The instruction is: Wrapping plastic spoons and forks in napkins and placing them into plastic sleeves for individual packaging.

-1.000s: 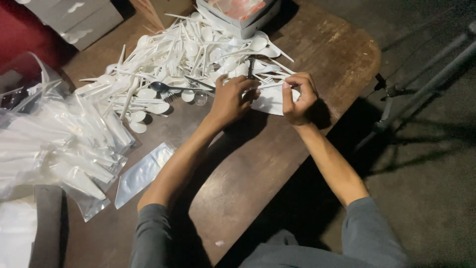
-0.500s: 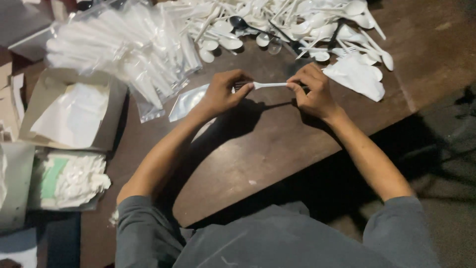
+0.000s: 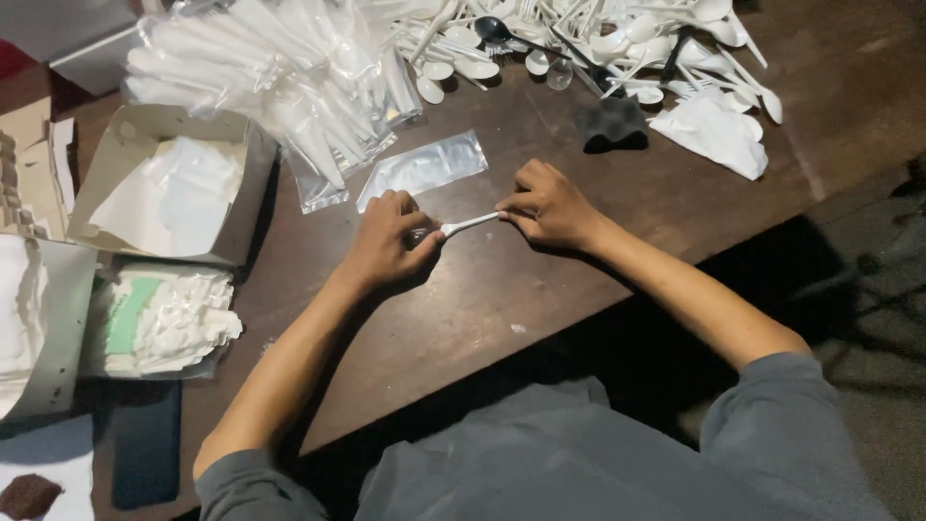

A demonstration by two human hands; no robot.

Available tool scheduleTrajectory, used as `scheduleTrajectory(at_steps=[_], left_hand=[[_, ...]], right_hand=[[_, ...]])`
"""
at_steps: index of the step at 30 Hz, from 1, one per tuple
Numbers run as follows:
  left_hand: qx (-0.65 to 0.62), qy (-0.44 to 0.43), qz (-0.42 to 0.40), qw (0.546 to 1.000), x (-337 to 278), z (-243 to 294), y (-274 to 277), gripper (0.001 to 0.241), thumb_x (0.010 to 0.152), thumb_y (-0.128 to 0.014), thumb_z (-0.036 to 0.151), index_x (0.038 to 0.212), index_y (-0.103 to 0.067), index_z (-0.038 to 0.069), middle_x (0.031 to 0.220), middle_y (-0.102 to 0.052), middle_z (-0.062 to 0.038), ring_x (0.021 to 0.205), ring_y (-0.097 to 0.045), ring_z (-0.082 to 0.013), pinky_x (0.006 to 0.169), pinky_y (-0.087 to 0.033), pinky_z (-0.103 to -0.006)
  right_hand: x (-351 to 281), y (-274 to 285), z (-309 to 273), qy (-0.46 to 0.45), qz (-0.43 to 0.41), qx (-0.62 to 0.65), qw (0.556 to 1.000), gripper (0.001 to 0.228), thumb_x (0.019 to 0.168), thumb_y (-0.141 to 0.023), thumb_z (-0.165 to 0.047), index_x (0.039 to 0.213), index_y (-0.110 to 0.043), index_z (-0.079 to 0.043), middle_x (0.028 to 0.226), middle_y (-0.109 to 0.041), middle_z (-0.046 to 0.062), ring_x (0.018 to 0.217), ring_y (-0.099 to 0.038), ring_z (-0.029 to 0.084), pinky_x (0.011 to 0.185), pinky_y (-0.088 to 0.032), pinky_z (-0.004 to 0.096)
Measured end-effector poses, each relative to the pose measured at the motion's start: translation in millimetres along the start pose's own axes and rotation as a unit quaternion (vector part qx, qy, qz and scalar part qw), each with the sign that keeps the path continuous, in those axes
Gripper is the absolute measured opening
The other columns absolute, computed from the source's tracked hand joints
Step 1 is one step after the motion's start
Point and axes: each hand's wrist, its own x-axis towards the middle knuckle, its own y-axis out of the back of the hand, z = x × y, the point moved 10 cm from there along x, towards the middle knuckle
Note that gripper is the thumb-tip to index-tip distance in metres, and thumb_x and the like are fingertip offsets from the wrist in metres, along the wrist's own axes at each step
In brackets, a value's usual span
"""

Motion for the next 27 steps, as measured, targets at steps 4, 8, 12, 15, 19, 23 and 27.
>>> scheduleTrajectory(at_steps=[4, 8, 12, 15, 19, 23, 27], left_hand=[[-0.013, -0.013, 0.000, 1.000, 0, -1, -2, 0.029, 0.093, -0.068, 0.047, 0.092, -0.074, 0.020, 0.081, -0.054, -0.006, 0.077, -0.055, -0.0296, 0.072, -0.042, -0.0401], [-0.040, 0.004, 0.027, 0.999, 12, -20, -8, 0.028, 0.092, -0.071, 0.050, 0.095, -0.074, 0.022, 0.079, -0.055, -0.003, 0.075, -0.057, -0.0263, 0.074, -0.044, -0.0387], [-0.029, -0.017, 0.045, 0.998, 52, -38, -31, 0.021, 0.096, -0.070, 0.039, 0.091, -0.074, 0.019, 0.073, -0.056, -0.004, 0.069, -0.057, -0.0280, 0.070, -0.044, -0.0397], [-0.047, -0.059, 0.060, 0.995, 111, -25, -55, 0.016, 0.095, -0.071, 0.034, 0.089, -0.072, 0.020, 0.072, -0.057, -0.002, 0.071, -0.061, -0.0253, 0.070, -0.044, -0.0392], [-0.035, -0.020, 0.004, 0.999, 192, 8, -92, 0.019, 0.096, -0.067, 0.037, 0.090, -0.072, 0.019, 0.076, -0.062, -0.001, 0.078, -0.064, -0.0247, 0.080, -0.041, -0.0397], [0.020, 0.001, -0.073, 0.997, 254, 11, -153, 0.021, 0.094, -0.065, 0.042, 0.103, -0.068, 0.023, 0.083, -0.067, -0.001, 0.087, -0.069, -0.0269, 0.082, -0.041, -0.0450], [0.049, 0.026, -0.125, 0.991, 292, 9, -200, 0.031, 0.090, -0.068, 0.044, 0.107, -0.064, 0.019, 0.086, -0.073, -0.006, 0.089, -0.072, -0.0335, 0.082, -0.041, -0.0504]], right_hand=[[3, -1, 2, -0.007, -0.005, 0.007, 1.000, 0.012, 0.090, -0.077, -0.025, 0.084, -0.075, -0.015, 0.076, -0.047, 0.005, 0.083, -0.055, 0.028, 0.077, -0.048, 0.040], [-3, 24, 31, -0.034, 0.084, 0.041, 0.995, 0.009, 0.095, -0.074, -0.020, 0.090, -0.076, -0.012, 0.076, -0.054, 0.005, 0.077, -0.058, 0.026, 0.075, -0.050, 0.038], [-10, 91, 74, -0.086, 0.186, -0.056, 0.977, 0.009, 0.097, -0.077, -0.011, 0.089, -0.077, -0.011, 0.077, -0.062, 0.006, 0.076, -0.063, 0.027, 0.076, -0.052, 0.036], [-34, 118, 138, -0.186, 0.176, -0.144, 0.956, 0.008, 0.096, -0.081, -0.019, 0.092, -0.077, -0.014, 0.079, -0.063, 0.003, 0.079, -0.066, 0.025, 0.076, -0.052, 0.038], [-73, 140, 198, -0.346, 0.147, -0.197, 0.905, 0.007, 0.095, -0.076, -0.024, 0.093, -0.076, -0.018, 0.084, -0.067, 0.003, 0.088, -0.069, 0.030, 0.082, -0.051, 0.045], [-85, 137, 228, -0.425, 0.091, -0.226, 0.872, 0.010, 0.092, -0.072, -0.029, 0.095, -0.076, -0.020, 0.087, -0.067, 0.003, 0.090, -0.068, 0.030, 0.082, -0.048, 0.048], [-58, 137, 226, -0.423, 0.066, -0.232, 0.874, 0.014, 0.092, -0.070, -0.024, 0.102, -0.077, -0.017, 0.097, -0.066, 0.007, 0.101, -0.062, 0.033, 0.089, -0.041, 0.049]])
